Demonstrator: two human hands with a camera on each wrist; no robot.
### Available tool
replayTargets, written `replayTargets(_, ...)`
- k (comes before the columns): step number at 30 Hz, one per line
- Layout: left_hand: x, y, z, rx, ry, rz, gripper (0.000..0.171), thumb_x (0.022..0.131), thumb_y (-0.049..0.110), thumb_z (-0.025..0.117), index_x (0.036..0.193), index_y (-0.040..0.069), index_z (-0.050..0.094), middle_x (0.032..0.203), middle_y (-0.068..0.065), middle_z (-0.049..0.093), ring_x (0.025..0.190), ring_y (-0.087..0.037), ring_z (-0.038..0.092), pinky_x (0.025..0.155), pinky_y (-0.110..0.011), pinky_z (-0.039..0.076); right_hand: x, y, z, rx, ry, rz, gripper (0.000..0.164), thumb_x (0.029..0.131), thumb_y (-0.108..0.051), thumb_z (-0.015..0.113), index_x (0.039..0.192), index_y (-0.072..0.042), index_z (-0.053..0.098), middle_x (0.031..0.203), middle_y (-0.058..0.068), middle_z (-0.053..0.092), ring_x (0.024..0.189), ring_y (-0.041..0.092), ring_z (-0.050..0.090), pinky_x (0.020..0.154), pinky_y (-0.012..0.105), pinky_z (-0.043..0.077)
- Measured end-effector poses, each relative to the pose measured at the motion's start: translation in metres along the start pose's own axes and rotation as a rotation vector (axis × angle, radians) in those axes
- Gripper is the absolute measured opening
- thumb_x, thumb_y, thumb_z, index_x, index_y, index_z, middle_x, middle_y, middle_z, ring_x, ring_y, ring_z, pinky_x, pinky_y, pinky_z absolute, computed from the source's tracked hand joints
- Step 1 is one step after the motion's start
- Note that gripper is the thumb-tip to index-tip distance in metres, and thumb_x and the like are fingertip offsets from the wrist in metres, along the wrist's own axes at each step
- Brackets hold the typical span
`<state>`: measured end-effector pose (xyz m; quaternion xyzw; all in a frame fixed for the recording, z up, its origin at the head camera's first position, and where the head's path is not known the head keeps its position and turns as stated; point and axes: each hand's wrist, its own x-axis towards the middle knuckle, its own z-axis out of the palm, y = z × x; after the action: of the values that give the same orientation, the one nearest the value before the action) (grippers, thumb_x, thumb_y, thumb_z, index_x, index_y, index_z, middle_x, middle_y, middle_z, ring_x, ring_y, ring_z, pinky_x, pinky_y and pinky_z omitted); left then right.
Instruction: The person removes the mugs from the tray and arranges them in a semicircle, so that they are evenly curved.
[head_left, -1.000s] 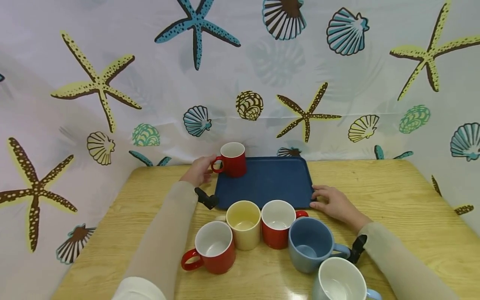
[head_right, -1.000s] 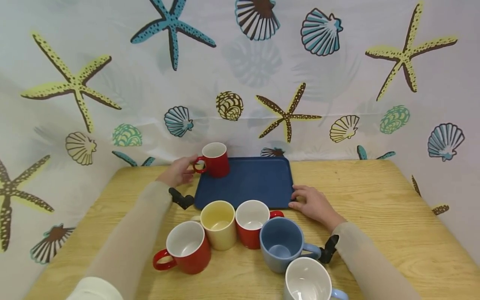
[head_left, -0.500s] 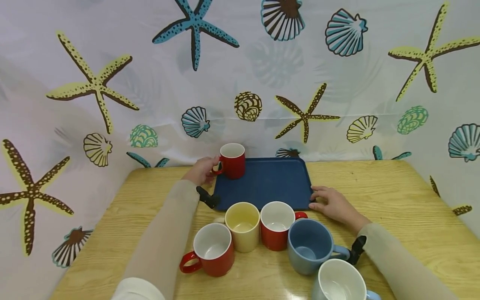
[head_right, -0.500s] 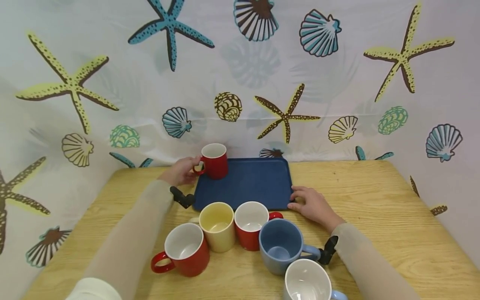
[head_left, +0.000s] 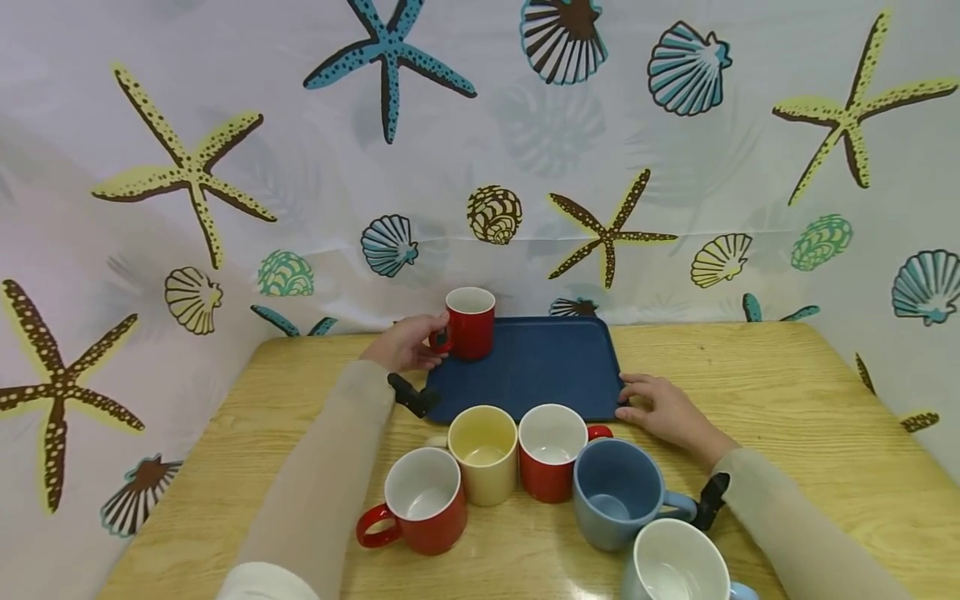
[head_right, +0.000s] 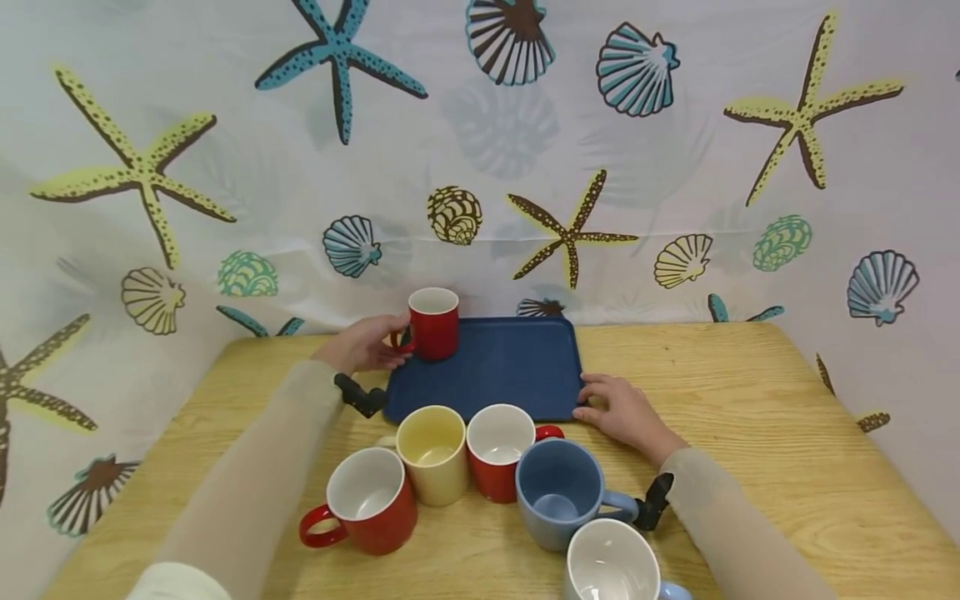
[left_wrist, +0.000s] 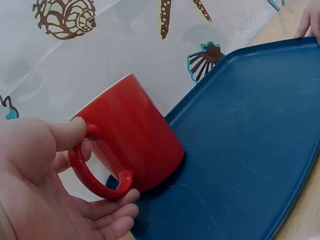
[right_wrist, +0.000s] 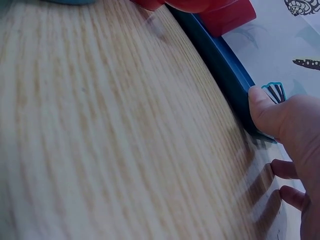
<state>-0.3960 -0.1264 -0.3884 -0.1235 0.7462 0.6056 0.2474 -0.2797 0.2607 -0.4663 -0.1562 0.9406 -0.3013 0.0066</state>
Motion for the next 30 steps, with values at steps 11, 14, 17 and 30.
replayTargets(11, -0.01, -0.011, -0.007, -0.102, 0.008, 0.016, 0.036, 0.094, 0.041, 0.05, 0.111, 0.01, 0.045, 0.125, -0.023, 0.049, 0.102, -0.031, 0.052, 0.086, -0.035, 0.044, 0.0, -0.003, 0.0, -0.009, 0.004, -0.013, 0.026, 0.086, -0.031, 0.067, 0.103, -0.012, 0.068, 0.138, 0.014, 0.045, 0.128, 0.038, 0.036, 0.101, 0.057, 0.029)
replayTargets(14, -0.012, -0.015, -0.008, -0.114, -0.002, 0.032, 0.038, 0.094, 0.04, 0.051, 0.114, 0.009, 0.045, 0.125, -0.025, 0.049, 0.099, -0.03, 0.053, 0.086, -0.035, 0.044, 0.0, -0.003, 0.0, -0.012, 0.009, -0.011, 0.026, 0.086, -0.032, 0.067, 0.103, -0.012, 0.068, 0.138, 0.014, 0.045, 0.128, 0.038, 0.036, 0.101, 0.057, 0.028)
replayTargets(17, -0.014, -0.018, -0.008, -0.126, -0.01, 0.052, 0.04, 0.094, 0.04, 0.051, 0.117, 0.008, 0.044, 0.126, -0.025, 0.048, 0.102, -0.031, 0.053, 0.088, -0.036, 0.043, -0.001, -0.002, 0.0, -0.018, 0.005, -0.004, 0.027, 0.086, -0.034, 0.067, 0.103, -0.013, 0.068, 0.139, 0.013, 0.044, 0.128, 0.038, 0.035, 0.101, 0.057, 0.028)
replayTargets(30, -0.023, -0.027, -0.009, -0.183, -0.035, 0.081, 0.043, 0.093, 0.039, 0.052, 0.12, 0.007, 0.042, 0.122, -0.025, 0.05, 0.096, -0.03, 0.056, 0.082, -0.033, 0.045, -0.002, 0.001, 0.002, -0.018, 0.008, -0.013, 0.026, 0.086, -0.034, 0.066, 0.102, -0.014, 0.068, 0.138, 0.013, 0.045, 0.127, 0.038, 0.036, 0.1, 0.058, 0.028)
